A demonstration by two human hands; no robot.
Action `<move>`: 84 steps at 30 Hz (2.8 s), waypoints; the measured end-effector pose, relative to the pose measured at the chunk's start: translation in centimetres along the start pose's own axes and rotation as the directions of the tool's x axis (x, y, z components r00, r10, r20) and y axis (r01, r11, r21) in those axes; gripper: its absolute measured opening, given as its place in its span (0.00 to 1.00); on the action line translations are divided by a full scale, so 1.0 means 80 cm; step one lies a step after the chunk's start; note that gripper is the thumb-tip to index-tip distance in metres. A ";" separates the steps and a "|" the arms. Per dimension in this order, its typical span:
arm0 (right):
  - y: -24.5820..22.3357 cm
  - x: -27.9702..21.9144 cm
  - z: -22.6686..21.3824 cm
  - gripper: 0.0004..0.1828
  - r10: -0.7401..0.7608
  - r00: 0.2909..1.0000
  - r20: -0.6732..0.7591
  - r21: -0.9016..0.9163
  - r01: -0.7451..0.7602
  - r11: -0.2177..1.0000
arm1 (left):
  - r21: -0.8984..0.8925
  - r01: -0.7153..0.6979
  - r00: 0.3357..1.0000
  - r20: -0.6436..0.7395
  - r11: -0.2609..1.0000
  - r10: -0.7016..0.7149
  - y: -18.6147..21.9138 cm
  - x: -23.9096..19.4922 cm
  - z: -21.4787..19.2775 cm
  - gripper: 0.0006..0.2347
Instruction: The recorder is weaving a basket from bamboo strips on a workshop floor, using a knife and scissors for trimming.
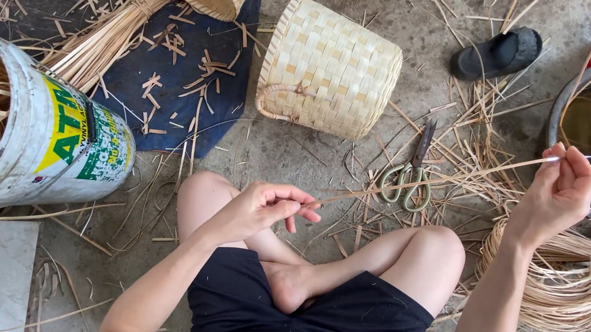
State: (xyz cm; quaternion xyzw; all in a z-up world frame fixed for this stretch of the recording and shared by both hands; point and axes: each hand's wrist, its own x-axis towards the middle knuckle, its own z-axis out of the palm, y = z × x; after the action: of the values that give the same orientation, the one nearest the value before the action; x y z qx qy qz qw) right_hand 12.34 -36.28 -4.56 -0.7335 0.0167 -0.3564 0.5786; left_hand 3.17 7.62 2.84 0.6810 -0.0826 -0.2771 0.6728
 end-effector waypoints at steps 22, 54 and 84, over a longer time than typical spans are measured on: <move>-0.004 -0.083 -0.083 0.17 0.623 0.134 0.771 -0.536 -0.392 0.748 | -0.067 -0.374 0.782 -0.559 0.925 0.276 -0.004 -0.015 -0.038 0.12; -0.116 -0.134 -0.063 0.13 0.524 0.705 0.477 -0.018 -0.589 0.808 | 0.040 -0.052 0.821 -0.567 0.998 0.065 -0.147 0.256 -0.260 0.29; -0.240 -0.120 0.093 0.06 0.444 0.779 0.443 -0.238 -0.375 0.896 | -0.520 -0.058 0.984 -0.174 0.852 -0.039 -0.114 0.087 -0.030 0.23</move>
State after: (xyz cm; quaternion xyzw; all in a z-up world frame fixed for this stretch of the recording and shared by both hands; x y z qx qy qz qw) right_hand 1.78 -19.54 6.53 -0.8156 0.0543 -0.0241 0.5756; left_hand 7.81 7.07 -7.92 0.4940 0.0529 -0.2239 0.8385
